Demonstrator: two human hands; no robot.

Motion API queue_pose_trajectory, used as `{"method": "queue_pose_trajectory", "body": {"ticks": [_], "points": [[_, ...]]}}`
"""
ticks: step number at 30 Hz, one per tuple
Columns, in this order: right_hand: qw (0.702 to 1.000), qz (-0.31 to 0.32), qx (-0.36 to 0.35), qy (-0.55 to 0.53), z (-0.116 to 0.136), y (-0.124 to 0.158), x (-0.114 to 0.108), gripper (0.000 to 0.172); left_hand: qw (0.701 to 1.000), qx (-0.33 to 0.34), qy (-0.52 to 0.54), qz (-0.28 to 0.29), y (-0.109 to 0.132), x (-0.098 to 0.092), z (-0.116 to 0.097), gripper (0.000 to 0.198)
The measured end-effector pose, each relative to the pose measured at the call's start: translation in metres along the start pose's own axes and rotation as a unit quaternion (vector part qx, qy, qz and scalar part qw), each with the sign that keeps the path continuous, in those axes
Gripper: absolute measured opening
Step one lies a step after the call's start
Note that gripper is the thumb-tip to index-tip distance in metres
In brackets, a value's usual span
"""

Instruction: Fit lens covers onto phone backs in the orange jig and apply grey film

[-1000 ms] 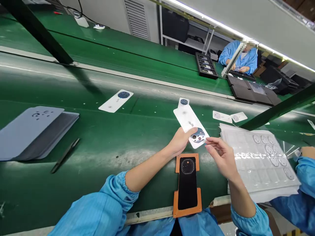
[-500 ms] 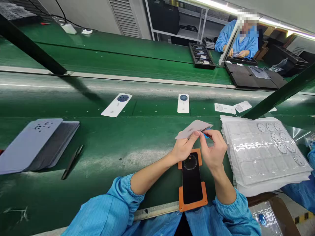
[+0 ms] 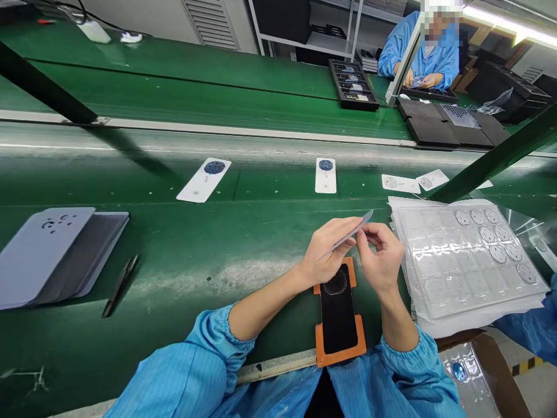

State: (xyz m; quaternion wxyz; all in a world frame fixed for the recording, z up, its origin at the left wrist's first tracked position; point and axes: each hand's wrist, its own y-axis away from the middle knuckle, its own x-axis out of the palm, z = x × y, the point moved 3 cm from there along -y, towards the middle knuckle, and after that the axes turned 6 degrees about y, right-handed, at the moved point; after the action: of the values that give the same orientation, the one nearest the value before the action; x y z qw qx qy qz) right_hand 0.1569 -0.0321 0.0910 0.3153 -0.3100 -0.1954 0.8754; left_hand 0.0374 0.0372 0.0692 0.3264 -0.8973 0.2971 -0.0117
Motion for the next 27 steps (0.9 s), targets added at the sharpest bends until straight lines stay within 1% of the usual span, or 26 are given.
{"method": "queue_pose_trajectory", "body": {"ticks": [4, 8, 16, 22, 27], "points": [[1.000, -0.002, 0.016, -0.003, -0.0021, -0.0002, -0.0003, 0.008, 1.000, 0.015, -0.001, -0.002, 0.0003, 0.0007, 0.0004, 0.051], [0.999, 0.011, 0.035, -0.024, -0.0051, 0.0000, 0.0017, 0.007, 0.999, 0.032, -0.007, -0.007, 0.0002, 0.0008, 0.0009, 0.050], [0.998, 0.015, 0.026, -0.052, -0.0072, -0.0013, 0.0007, 0.006, 0.999, 0.042, -0.010, -0.012, 0.0011, 0.0011, 0.0006, 0.049], [0.999, 0.019, 0.021, -0.042, -0.0074, -0.0021, -0.0002, 0.008, 0.999, 0.041, -0.009, -0.019, 0.0012, 0.0010, 0.0007, 0.049], [0.999, 0.000, 0.023, -0.035, -0.0062, -0.0010, 0.0041, 0.008, 0.996, 0.068, -0.054, 0.001, 0.0036, 0.0033, 0.0046, 0.051]]}}
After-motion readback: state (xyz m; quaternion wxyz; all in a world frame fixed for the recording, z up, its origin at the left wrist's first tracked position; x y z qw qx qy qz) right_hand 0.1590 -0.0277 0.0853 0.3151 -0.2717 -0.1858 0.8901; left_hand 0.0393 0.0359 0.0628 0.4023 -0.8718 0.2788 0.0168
